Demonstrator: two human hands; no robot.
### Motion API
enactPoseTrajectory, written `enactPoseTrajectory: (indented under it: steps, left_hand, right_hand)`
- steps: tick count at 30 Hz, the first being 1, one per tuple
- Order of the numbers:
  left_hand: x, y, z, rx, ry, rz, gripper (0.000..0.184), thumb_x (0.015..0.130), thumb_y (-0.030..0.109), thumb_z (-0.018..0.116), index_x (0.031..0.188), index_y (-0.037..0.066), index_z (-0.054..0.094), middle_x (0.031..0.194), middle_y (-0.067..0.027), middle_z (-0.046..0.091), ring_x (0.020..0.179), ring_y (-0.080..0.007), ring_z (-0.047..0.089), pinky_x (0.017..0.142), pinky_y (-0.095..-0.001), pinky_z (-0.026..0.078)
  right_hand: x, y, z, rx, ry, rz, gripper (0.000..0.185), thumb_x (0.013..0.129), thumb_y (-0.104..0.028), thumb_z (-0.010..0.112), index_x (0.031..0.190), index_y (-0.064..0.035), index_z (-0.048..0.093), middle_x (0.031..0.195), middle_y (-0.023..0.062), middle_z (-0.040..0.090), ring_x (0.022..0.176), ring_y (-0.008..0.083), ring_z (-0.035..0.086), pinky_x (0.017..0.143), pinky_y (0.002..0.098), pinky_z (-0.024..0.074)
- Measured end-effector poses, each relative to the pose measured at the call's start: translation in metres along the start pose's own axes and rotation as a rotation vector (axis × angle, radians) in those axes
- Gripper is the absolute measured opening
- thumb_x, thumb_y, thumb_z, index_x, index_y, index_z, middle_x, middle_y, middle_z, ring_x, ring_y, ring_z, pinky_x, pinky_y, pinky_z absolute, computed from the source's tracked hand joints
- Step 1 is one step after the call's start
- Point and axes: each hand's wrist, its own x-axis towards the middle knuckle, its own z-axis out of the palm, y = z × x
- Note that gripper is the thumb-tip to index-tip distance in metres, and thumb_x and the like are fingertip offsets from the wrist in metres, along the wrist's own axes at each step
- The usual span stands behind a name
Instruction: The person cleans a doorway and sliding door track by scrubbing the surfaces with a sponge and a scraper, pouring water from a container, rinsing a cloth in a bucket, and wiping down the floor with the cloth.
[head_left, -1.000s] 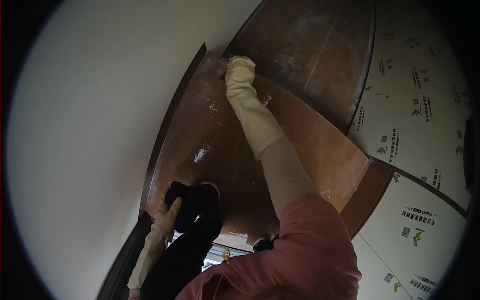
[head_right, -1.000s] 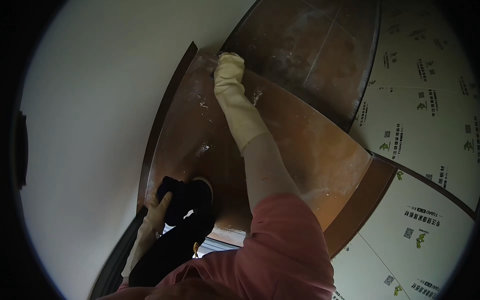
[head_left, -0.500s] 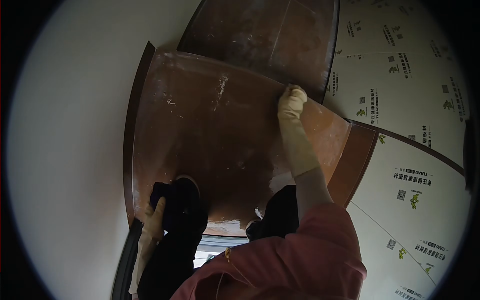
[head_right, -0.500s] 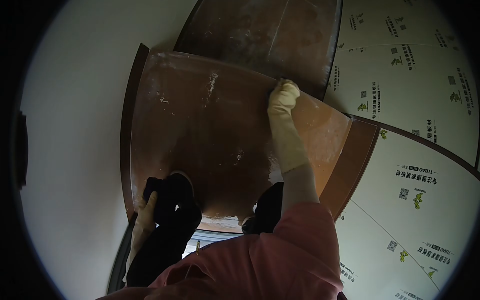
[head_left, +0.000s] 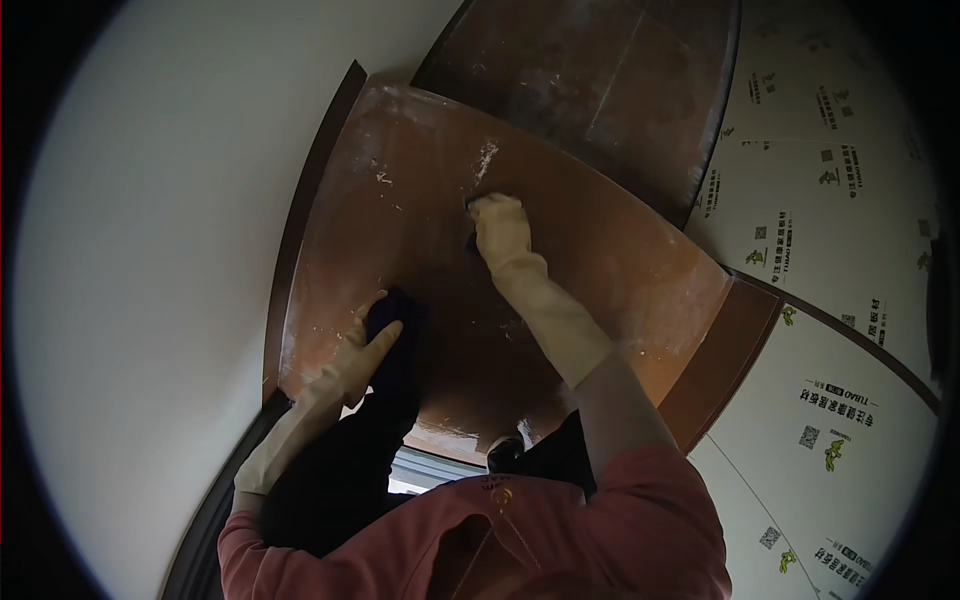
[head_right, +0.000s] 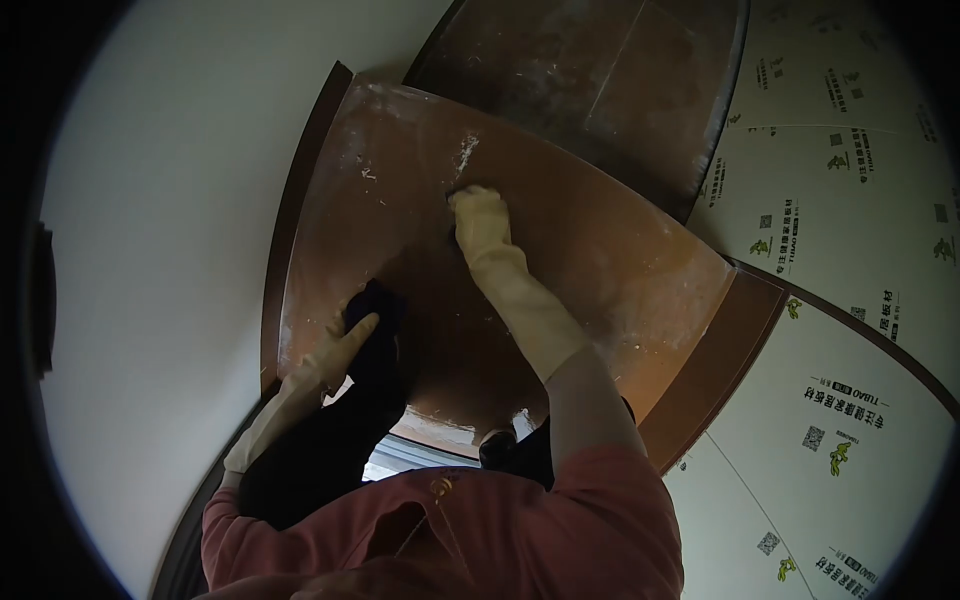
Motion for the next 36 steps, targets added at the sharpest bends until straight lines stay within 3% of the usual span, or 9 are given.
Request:
enactPoseTrajectory:
  steps: [2,4,8,16,20,24,27,33,36]
  left_hand:
    - [-0.007,0.0,0.002,-0.082,-0.005,-0.09,0.063,0.094,0.021,0.059,0.149,0.019,0.027,0.134,-0.0178,0.05,0.121,-0.0238,0.051,0.099,-0.0325,0.044]
    - [-0.008,-0.011,0.0,-0.076,-0.002,0.006,0.064,0.094,0.021,0.06,0.149,0.019,0.027,0.134,-0.0175,0.05,0.122,-0.0235,0.05,0.1,-0.0323,0.044]
    - [-0.014,-0.016,-0.011,-0.039,0.028,0.014,0.063,0.094,0.021,0.06,0.149,0.02,0.027,0.134,-0.0177,0.05,0.121,-0.0244,0.051,0.1,-0.0328,0.044]
    - [-0.002,-0.057,-0.012,-0.246,0.026,0.074,0.064,0.093,0.021,0.062,0.147,0.019,0.029,0.133,-0.0178,0.049,0.123,-0.0265,0.049,0.103,-0.035,0.041]
    - [-0.015,-0.033,-0.016,-0.217,0.041,0.023,0.064,0.092,0.021,0.062,0.147,0.019,0.03,0.138,-0.0179,0.045,0.126,-0.0275,0.046,0.104,-0.0357,0.04]
    - [-0.008,-0.045,-0.018,-0.127,0.096,0.078,0.063,0.092,0.021,0.062,0.147,0.018,0.03,0.141,-0.0182,0.042,0.128,-0.0279,0.045,0.104,-0.0356,0.04]
    - [-0.012,-0.052,-0.017,-0.198,0.095,0.125,0.061,0.093,0.022,0.061,0.146,0.017,0.031,0.134,-0.0167,0.048,0.123,-0.0248,0.048,0.102,-0.0335,0.041]
    - [-0.013,-0.054,-0.016,-0.201,0.079,0.055,0.06,0.093,0.022,0.061,0.146,0.017,0.032,0.132,-0.0152,0.051,0.121,-0.0235,0.05,0.101,-0.033,0.042]
    - [-0.019,-0.053,-0.019,-0.301,0.051,0.032,0.063,0.092,0.022,0.062,0.147,0.019,0.031,0.135,-0.016,0.049,0.124,-0.026,0.049,0.102,-0.0342,0.041]
  right_hand:
    - [0.072,0.013,0.013,1.097,0.013,0.694,0.01,0.087,-0.003,0.057,0.08,-0.0042,0.063,0.072,-0.0015,0.053,0.063,0.0109,0.048,0.058,0.0276,0.0408]
    - [0.091,0.034,0.033,1.361,0.048,0.723,0.009,0.088,-0.005,0.057,0.08,-0.003,0.061,0.07,-0.0024,0.049,0.061,0.0092,0.043,0.056,0.0259,0.0369]
    - [0.031,0.038,0.033,0.532,-0.134,0.556,0.011,0.088,-0.008,0.058,0.079,-0.0027,0.06,0.073,0.001,0.052,0.064,0.0112,0.046,0.058,0.0291,0.0396]
    - [0.106,0.035,0.021,-0.178,-0.217,0.253,0.016,0.088,-0.012,0.061,0.076,-0.0021,0.058,0.077,0.0077,0.059,0.069,0.0152,0.053,0.062,0.0357,0.045]
    - [0.085,0.071,0.086,0.153,-0.364,0.626,0.013,0.09,-0.012,0.055,0.083,-0.0039,0.061,0.082,0.0103,0.062,0.072,0.0182,0.057,0.064,0.0341,0.0496]
    - [0.111,0.039,0.018,0.48,-0.055,0.349,0.015,0.086,-0.005,0.058,0.071,-0.0043,0.055,0.07,0.0044,0.054,0.062,0.0159,0.055,0.055,0.0324,0.0452]
    - [0.113,0.012,0.019,-0.254,-0.879,0.534,0.03,0.092,-0.027,0.052,0.117,-0.0152,0.065,0.122,0.0135,0.063,0.111,0.0247,0.063,0.085,0.0359,0.0532]
    - [0.125,0.0,-0.034,0.29,-0.398,0.69,0.033,0.094,-0.036,0.048,0.107,-0.0118,0.066,0.105,0.0107,0.069,0.094,0.0312,0.068,0.083,0.0385,0.055]
    - [0.077,-0.029,-0.032,-0.6,-0.557,-0.043,0.026,0.093,-0.014,0.053,0.116,-0.0146,0.063,0.117,0.0102,0.063,0.109,0.0275,0.063,0.088,0.0376,0.0557]
